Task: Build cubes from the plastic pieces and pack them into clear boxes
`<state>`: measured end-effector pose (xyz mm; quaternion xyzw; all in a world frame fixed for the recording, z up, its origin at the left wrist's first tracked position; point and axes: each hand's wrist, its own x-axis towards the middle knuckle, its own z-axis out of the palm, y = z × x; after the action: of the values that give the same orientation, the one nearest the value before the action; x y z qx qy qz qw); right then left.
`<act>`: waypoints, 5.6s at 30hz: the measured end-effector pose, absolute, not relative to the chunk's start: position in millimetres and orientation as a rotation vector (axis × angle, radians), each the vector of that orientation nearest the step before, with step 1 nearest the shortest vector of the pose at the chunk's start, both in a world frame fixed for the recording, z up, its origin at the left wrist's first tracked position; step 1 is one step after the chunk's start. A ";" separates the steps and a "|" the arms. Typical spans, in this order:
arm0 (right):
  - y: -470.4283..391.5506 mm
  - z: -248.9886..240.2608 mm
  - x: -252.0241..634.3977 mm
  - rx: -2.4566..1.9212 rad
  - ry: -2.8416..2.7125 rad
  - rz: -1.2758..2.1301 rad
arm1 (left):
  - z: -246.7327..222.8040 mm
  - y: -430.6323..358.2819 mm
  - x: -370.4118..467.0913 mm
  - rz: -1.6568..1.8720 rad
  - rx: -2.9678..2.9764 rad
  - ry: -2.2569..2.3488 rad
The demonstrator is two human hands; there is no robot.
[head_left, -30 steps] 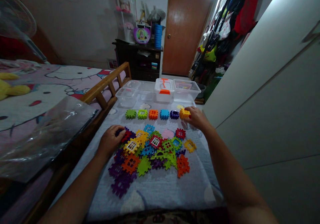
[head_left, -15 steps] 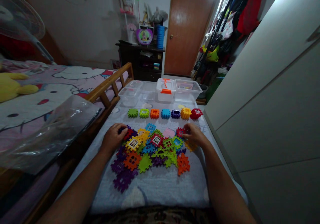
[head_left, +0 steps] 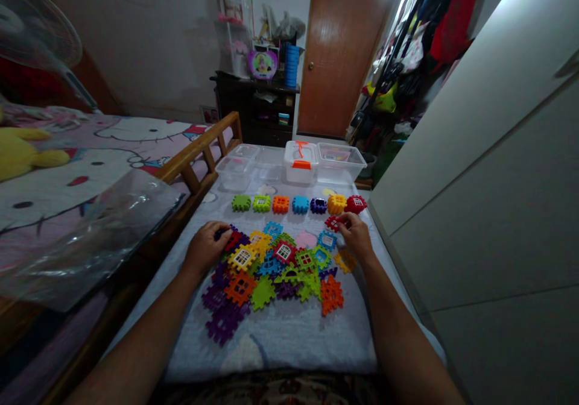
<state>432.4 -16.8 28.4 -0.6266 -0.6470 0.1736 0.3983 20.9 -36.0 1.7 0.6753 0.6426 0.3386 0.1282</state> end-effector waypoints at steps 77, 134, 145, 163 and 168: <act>-51.6 57.3 349.7 -1.488 -2.140 0.376 | 1.5 -36.4 21.2 1.004 1.962 1.848; -7.2 34.9 449.5 -2.170 -2.179 0.128 | -2.2 -33.4 17.8 0.965 1.979 1.858; 31.6 82.3 511.2 -1.981 -2.089 0.002 | -9.3 -30.8 13.5 0.976 1.979 1.863; 92.9 92.6 526.2 -2.053 -2.393 0.329 | -4.4 -33.4 15.7 0.977 1.988 1.865; 88.8 87.3 532.4 -2.015 -2.279 0.345 | -4.7 -33.0 16.0 0.981 1.980 1.881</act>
<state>532.4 88.8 87.3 -0.6575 -0.7439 0.1126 0.0400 16.0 -33.0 -4.7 0.6773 0.6436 0.3357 0.1196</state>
